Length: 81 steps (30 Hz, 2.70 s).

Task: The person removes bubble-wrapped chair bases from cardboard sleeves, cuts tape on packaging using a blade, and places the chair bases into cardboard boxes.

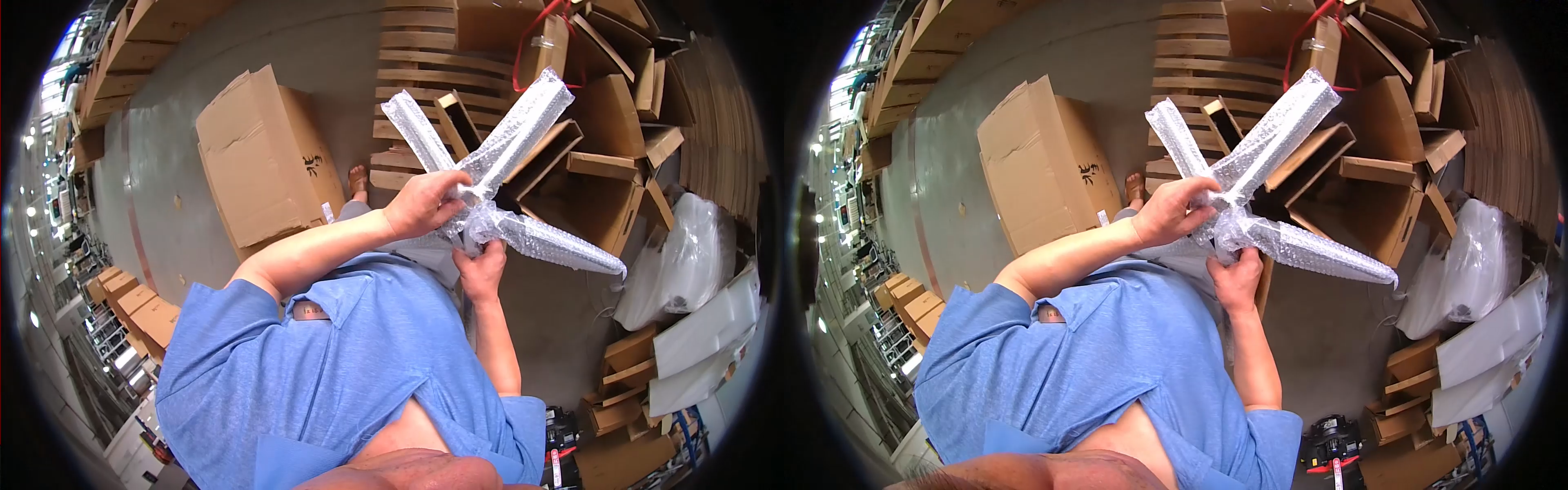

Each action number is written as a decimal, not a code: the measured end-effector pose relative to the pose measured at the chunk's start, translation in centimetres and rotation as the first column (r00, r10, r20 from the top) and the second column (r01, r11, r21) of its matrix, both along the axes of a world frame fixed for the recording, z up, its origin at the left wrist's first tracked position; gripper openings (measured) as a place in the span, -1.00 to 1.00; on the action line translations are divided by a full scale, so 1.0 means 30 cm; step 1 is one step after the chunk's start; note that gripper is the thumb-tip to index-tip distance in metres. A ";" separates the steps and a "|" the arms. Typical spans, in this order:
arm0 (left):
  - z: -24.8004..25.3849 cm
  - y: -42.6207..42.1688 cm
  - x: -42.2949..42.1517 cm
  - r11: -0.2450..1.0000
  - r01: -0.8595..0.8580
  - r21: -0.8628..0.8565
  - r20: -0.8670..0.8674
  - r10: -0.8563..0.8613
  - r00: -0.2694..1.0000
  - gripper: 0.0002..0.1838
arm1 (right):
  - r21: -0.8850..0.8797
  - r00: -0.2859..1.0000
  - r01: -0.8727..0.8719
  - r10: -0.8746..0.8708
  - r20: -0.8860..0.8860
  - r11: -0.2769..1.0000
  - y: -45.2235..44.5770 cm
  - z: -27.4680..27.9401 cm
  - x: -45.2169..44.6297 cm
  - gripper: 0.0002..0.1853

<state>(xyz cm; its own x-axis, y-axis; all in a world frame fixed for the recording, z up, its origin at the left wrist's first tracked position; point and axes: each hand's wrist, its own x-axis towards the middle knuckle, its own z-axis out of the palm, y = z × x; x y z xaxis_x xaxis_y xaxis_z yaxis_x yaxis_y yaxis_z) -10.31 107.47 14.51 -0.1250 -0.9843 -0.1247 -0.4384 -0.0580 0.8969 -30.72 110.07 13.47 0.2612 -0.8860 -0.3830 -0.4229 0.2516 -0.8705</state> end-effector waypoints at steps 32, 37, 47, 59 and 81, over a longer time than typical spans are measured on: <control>0.081 -0.056 1.538 0.908 0.032 0.418 0.329 -0.184 0.926 -0.35 | -0.600 0.876 -0.478 0.394 -0.278 0.641 -0.195 0.238 1.488 -0.81; 0.119 -0.062 1.714 0.900 0.085 0.427 0.119 -0.150 0.982 -0.20 | -0.532 0.872 -0.486 0.430 -0.236 0.693 -0.320 0.215 1.661 -0.72; 0.073 -0.217 1.954 0.895 -0.269 0.356 0.403 0.113 0.908 -0.39 | 0.095 0.819 -0.414 0.325 0.474 0.905 -0.677 0.095 1.851 -0.92; 0.151 -0.638 2.369 0.883 -0.224 0.412 0.281 0.111 0.953 -0.48 | -0.665 0.574 -0.688 0.778 -0.255 0.290 -1.086 0.182 2.382 -0.71; 0.151 -1.353 2.942 0.924 -0.256 0.283 0.533 0.070 0.843 -0.51 | -0.396 0.836 -0.506 0.549 -0.004 0.767 -1.591 0.145 2.804 -0.66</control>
<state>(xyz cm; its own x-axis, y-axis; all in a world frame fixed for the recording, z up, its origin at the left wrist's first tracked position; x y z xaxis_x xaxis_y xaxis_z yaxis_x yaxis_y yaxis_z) 77.94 66.88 19.04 0.2051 -0.8718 -0.4450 -0.7790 -0.4206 0.4650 53.41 62.35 17.81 0.7486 -0.6630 -0.0024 -0.2942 -0.3290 -0.8974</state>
